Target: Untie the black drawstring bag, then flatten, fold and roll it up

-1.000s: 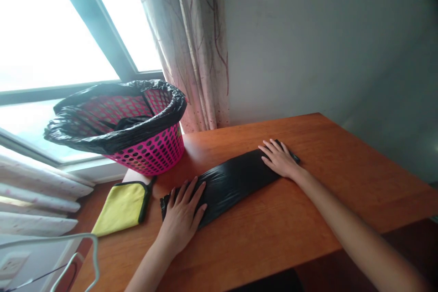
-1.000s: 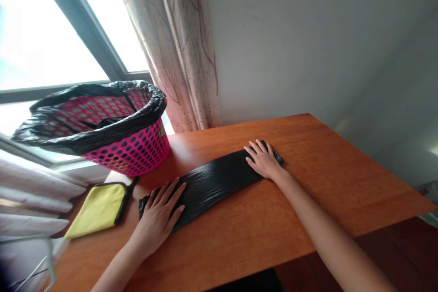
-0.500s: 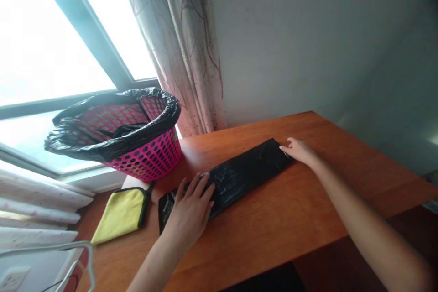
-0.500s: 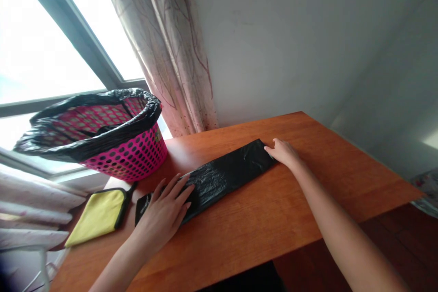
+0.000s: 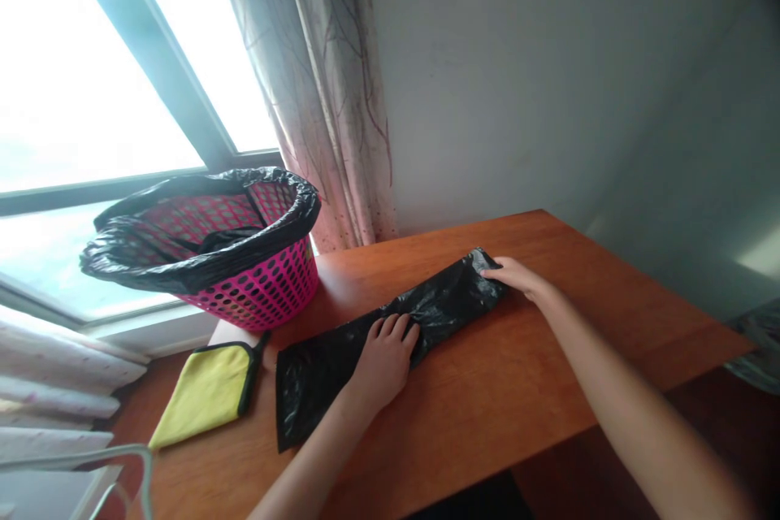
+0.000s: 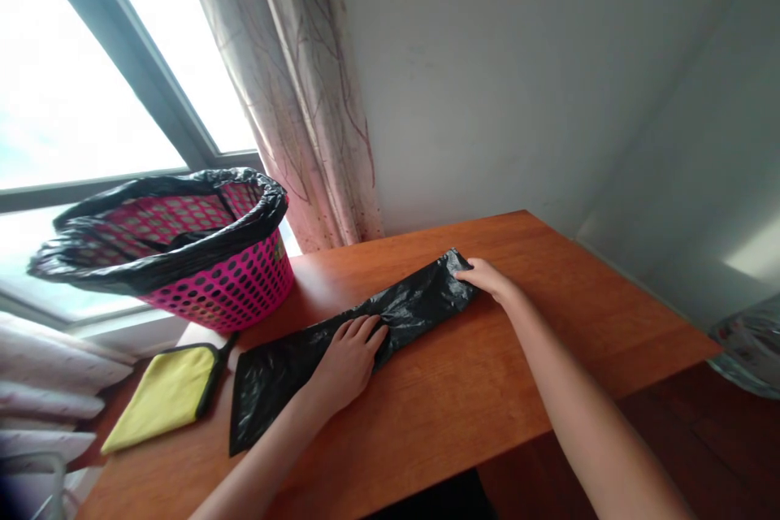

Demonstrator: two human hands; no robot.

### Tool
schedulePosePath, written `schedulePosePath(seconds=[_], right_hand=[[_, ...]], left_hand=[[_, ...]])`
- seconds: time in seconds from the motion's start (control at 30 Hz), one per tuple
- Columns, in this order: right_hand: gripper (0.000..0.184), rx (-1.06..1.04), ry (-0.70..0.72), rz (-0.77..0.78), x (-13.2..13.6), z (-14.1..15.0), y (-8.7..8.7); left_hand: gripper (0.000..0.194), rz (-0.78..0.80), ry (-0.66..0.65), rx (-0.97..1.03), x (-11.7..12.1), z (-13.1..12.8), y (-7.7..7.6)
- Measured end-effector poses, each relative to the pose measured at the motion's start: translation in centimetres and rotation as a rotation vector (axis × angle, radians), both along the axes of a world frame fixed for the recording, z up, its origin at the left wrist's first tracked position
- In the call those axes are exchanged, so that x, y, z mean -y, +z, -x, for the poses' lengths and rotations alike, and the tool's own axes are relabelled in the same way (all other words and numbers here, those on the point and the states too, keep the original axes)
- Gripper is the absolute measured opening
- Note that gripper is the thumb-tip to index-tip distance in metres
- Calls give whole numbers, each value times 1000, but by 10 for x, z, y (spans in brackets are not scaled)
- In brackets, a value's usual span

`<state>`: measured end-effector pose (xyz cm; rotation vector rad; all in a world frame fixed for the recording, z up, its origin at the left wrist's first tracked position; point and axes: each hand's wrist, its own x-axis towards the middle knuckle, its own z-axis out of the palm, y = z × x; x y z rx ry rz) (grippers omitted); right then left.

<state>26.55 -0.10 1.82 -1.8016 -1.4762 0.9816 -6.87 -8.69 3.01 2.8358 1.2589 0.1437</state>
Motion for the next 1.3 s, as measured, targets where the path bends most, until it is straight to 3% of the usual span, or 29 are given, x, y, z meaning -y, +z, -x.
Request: schedulePosePath(seconds=[0.13, 0.23, 0.37, 0.5, 0.67, 0.8, 0.97, 1.1, 1.3], right_hand=[[31, -127, -16, -90, -1, 4, 18], [30, -91, -25, -210, -11, 2, 39], [21, 331, 7, -325, -31, -5, 82], [20, 787, 7, -403, -44, 4, 130], [22, 977, 46, -470, -27, 50, 162], [21, 895, 148, -635, 18, 105, 163], [25, 788, 307, -804, 98, 181, 150], [22, 760, 356, -740, 141, 228, 118], [24, 656, 335, -637, 152, 253, 62]], left_hand=[[46, 5, -5, 13, -1, -2, 3], [46, -7, -5, 49, -2, -6, 8], [46, -44, -8, 108, 3, -3, 16], [38, -44, 16, 133, 14, 18, 20], [36, -47, 84, 150, 34, 52, 9], [38, -29, 85, 167, 45, 58, -2], [40, 2, 109, 175, 46, 50, -6], [36, 39, 133, 218, 46, 49, -13], [35, 3, 46, 276, 48, 56, -21]])
